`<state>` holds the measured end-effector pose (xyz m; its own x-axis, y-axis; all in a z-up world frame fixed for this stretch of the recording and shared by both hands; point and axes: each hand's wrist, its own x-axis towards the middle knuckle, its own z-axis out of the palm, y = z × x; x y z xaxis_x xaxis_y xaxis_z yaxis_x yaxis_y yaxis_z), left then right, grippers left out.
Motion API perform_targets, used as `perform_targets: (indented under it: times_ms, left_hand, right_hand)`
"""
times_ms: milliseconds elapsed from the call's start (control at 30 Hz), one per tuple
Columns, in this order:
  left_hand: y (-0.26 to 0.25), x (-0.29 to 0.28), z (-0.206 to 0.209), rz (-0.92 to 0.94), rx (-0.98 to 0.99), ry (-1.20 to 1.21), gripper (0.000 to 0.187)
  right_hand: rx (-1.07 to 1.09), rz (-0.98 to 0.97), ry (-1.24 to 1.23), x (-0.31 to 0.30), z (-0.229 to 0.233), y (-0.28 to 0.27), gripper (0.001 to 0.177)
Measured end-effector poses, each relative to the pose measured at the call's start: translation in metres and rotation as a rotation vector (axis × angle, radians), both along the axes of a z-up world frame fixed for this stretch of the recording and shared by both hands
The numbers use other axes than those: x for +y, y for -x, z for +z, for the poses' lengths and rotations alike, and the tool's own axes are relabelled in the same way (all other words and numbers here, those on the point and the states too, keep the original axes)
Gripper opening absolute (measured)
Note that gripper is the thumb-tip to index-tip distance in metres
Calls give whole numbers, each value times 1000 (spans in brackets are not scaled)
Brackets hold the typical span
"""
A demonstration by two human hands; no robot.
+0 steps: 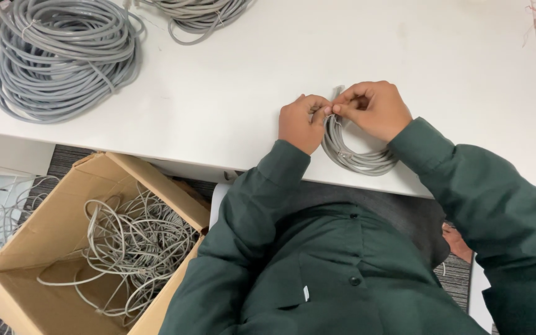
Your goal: The person uncoils a grey cable by hand and then recoils it into a smaller loop before securing the bundle by twisting a thin wire around it.
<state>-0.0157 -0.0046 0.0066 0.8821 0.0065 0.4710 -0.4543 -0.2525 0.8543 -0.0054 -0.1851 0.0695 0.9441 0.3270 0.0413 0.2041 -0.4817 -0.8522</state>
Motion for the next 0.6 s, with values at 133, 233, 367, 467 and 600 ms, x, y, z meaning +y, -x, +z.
perform_targets:
  times_ms: [133, 233, 367, 467, 600]
  left_hand:
    - [4, 2, 3, -21, 51, 29, 7]
    - [4, 2, 4, -32, 62, 36, 8]
    - [2, 1, 0, -23, 25, 44, 8]
    - [2, 1, -1, -19, 30, 31, 9]
    - [2, 1, 2, -14, 28, 20, 8]
  right_hand:
    - [-155, -19, 161, 4, 1, 4, 12]
    - [-298, 36, 239, 10, 12, 10, 12]
    - [-460, 74, 436, 20, 24, 20, 14]
    - [-498, 85, 499, 20, 20, 19, 15]
    - [-476, 117, 450, 12, 10, 10, 14]
